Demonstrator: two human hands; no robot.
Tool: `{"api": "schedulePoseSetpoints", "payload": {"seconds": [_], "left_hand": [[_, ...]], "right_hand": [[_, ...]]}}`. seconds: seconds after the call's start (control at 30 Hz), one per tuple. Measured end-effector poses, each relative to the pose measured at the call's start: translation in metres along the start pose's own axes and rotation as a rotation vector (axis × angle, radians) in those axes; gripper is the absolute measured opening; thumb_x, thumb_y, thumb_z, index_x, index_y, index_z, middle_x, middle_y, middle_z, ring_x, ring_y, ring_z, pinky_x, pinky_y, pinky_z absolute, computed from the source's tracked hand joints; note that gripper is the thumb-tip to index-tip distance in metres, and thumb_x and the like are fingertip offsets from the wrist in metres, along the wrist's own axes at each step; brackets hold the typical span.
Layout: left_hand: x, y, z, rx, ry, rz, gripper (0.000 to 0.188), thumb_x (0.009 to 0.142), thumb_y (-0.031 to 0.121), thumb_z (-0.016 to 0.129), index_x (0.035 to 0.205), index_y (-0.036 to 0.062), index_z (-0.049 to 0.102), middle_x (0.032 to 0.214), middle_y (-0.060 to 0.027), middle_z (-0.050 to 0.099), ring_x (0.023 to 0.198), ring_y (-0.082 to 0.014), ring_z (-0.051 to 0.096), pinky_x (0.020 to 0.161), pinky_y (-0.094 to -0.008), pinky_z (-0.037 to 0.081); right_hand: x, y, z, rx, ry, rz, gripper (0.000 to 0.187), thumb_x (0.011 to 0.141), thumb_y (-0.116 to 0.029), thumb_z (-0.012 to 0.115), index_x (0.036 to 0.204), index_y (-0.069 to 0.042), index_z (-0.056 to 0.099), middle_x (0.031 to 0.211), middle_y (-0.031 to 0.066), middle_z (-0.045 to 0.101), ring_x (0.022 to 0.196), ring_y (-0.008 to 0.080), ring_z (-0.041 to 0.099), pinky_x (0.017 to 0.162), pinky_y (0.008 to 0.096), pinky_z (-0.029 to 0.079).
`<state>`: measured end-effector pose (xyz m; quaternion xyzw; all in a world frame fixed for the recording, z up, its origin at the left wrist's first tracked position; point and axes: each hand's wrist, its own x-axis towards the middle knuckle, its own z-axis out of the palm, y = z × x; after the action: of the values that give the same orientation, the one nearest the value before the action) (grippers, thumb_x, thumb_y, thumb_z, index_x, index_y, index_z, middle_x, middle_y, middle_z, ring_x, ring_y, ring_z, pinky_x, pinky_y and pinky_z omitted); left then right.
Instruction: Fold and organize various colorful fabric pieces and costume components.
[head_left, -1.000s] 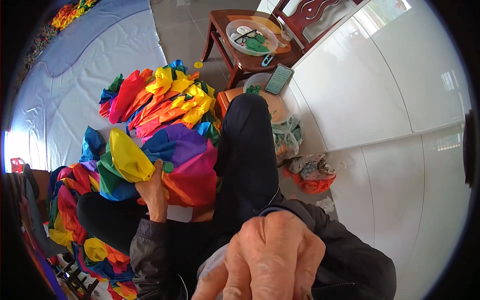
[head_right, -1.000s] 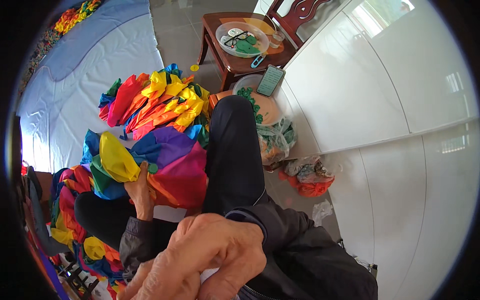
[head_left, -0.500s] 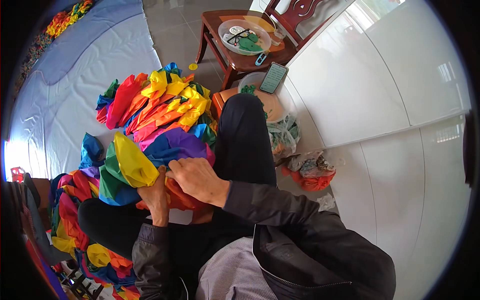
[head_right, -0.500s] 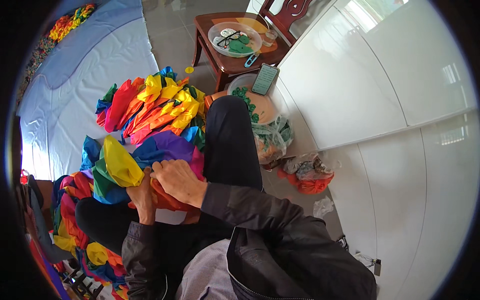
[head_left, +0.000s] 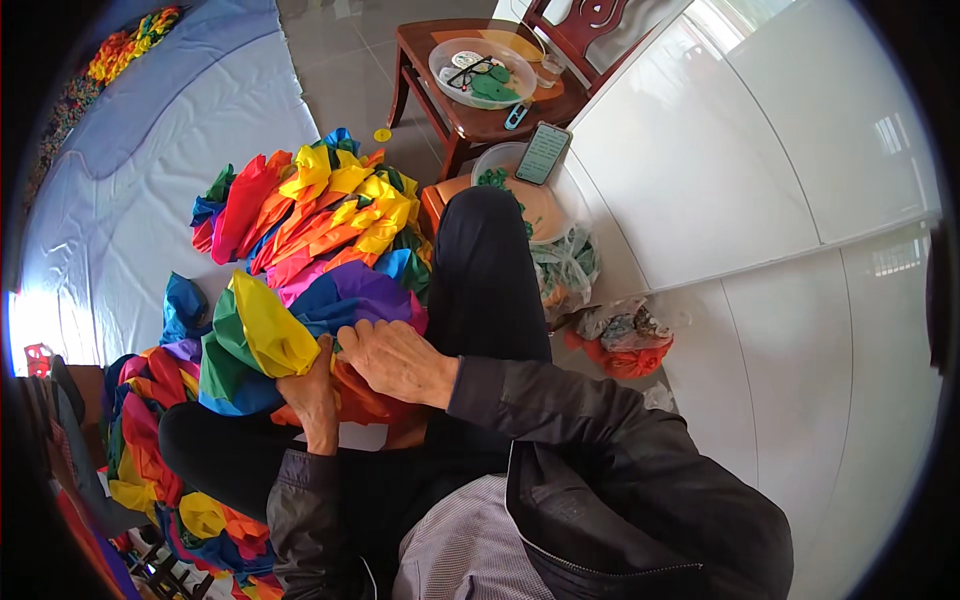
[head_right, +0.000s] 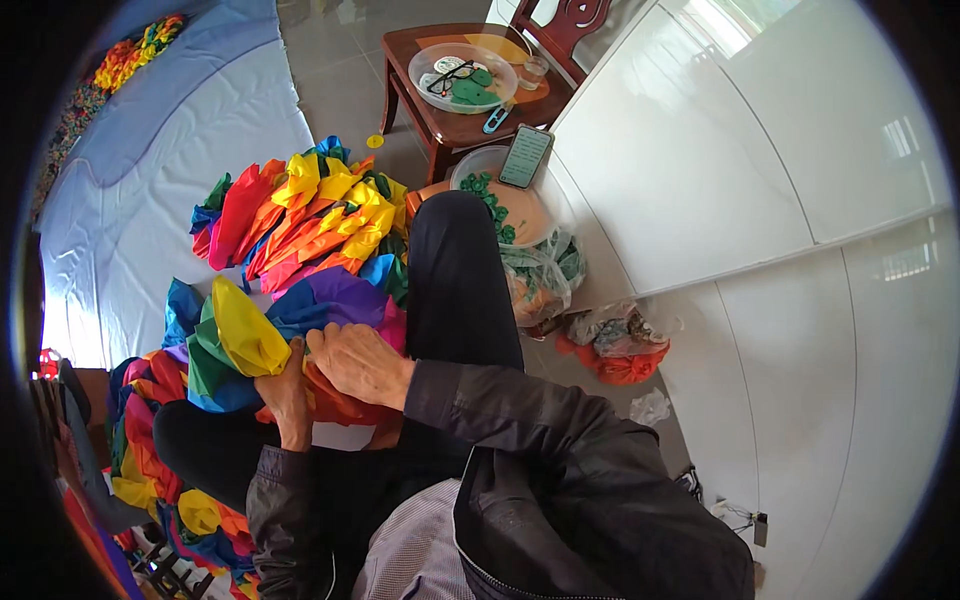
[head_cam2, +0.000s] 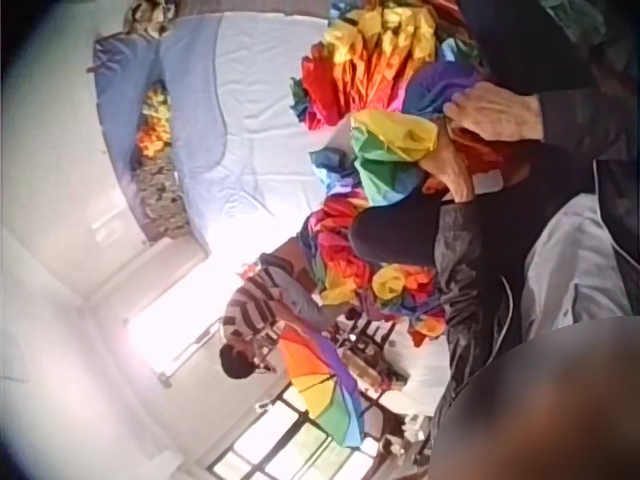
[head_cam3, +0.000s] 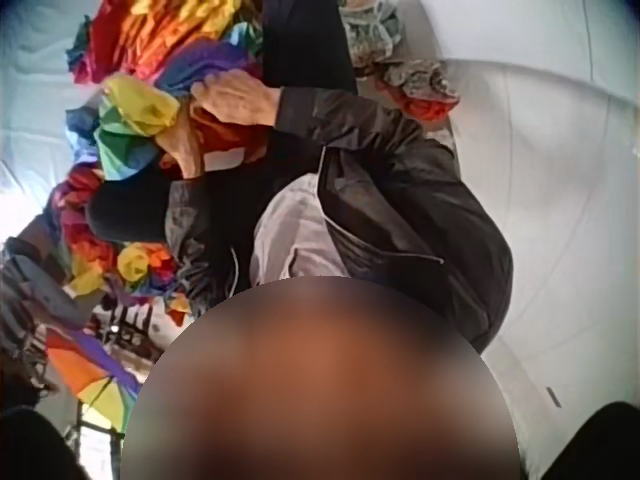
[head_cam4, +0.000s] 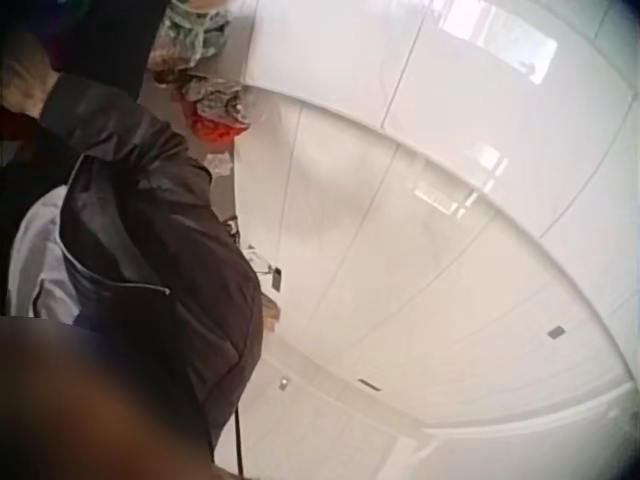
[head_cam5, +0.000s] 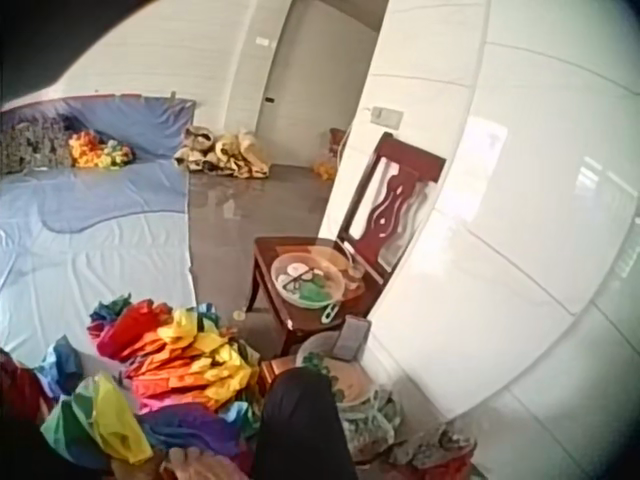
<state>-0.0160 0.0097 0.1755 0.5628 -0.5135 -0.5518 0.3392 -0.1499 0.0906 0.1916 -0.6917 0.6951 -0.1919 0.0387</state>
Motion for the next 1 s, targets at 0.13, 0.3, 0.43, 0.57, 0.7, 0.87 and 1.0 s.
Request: {"api": "schedulePoseSetpoints", "payload": {"seconds": [0.13,0.3,0.43,0.57,0.7,0.87,1.0], "left_hand": [[0.004,-0.013,-0.001,0.008,-0.009,0.117,0.03,0.084,0.014,0.086,0.097,-0.0056,0.067,0.093,-0.0042,0.069,0.084,-0.0124,0.062,0.076,-0.0291,0.051],[0.005,-0.02,0.0,0.015,-0.045,0.135,0.03,0.085,0.015,0.085,0.101,-0.0044,0.068,0.096,-0.004,0.069,0.085,-0.0124,0.061,0.078,-0.0289,0.049],[0.005,-0.021,0.0,0.081,-0.056,0.165,0.03,0.084,0.014,0.085,0.1,-0.0044,0.068,0.096,-0.0039,0.069,0.085,-0.0126,0.061,0.078,-0.0291,0.05],[0.006,-0.024,0.002,0.037,-0.056,0.207,0.029,0.084,0.013,0.085,0.1,-0.0044,0.067,0.095,-0.0038,0.068,0.085,-0.0126,0.061,0.078,-0.0291,0.05],[0.005,-0.026,0.003,0.031,-0.06,0.201,0.029,0.084,0.012,0.084,0.101,-0.0039,0.067,0.095,-0.0035,0.068,0.085,-0.0123,0.061,0.078,-0.0289,0.05],[0.005,-0.029,0.003,0.073,-0.039,0.253,0.031,0.084,0.011,0.084,0.105,-0.0034,0.066,0.095,-0.0027,0.068,0.086,-0.0133,0.061,0.079,-0.0297,0.05],[0.005,-0.031,0.003,0.111,-0.026,0.278,0.032,0.084,0.012,0.084,0.106,-0.0033,0.066,0.096,-0.0025,0.068,0.086,-0.0142,0.061,0.08,-0.0304,0.051]], "right_hand": [[-0.002,0.005,-0.001,0.048,-0.019,-0.012,0.025,0.102,-0.026,0.054,0.091,-0.003,0.051,0.073,0.013,0.058,0.062,0.029,0.062,0.056,0.0402,0.049],[-0.004,0.012,0.003,0.117,-0.025,-0.048,0.027,0.102,-0.027,0.054,0.09,-0.003,0.05,0.07,0.0135,0.055,0.058,0.0299,0.06,0.054,0.0417,0.047],[-0.007,0.016,0.009,0.174,0.0,-0.062,0.028,0.102,-0.028,0.055,0.089,-0.004,0.049,0.068,0.0135,0.054,0.057,0.0308,0.058,0.052,0.0432,0.045],[-0.01,0.015,0.016,0.194,0.047,-0.06,0.028,0.101,-0.027,0.057,0.088,-0.004,0.049,0.066,0.0137,0.053,0.055,0.0322,0.058,0.05,0.0444,0.044],[-0.011,0.014,0.023,0.211,0.069,-0.038,0.029,0.101,-0.027,0.058,0.088,-0.003,0.05,0.064,0.0155,0.055,0.055,0.0346,0.059,0.049,0.0462,0.044],[-0.009,0.009,0.025,0.259,0.053,0.035,0.03,0.101,-0.027,0.058,0.087,-0.001,0.052,0.063,0.0192,0.058,0.054,0.0385,0.061,0.049,0.0486,0.046],[-0.009,0.003,0.022,0.278,0.016,0.118,0.033,0.102,-0.028,0.056,0.085,0.0,0.054,0.062,0.0216,0.06,0.054,0.0407,0.061,0.05,0.0498,0.047]]}}
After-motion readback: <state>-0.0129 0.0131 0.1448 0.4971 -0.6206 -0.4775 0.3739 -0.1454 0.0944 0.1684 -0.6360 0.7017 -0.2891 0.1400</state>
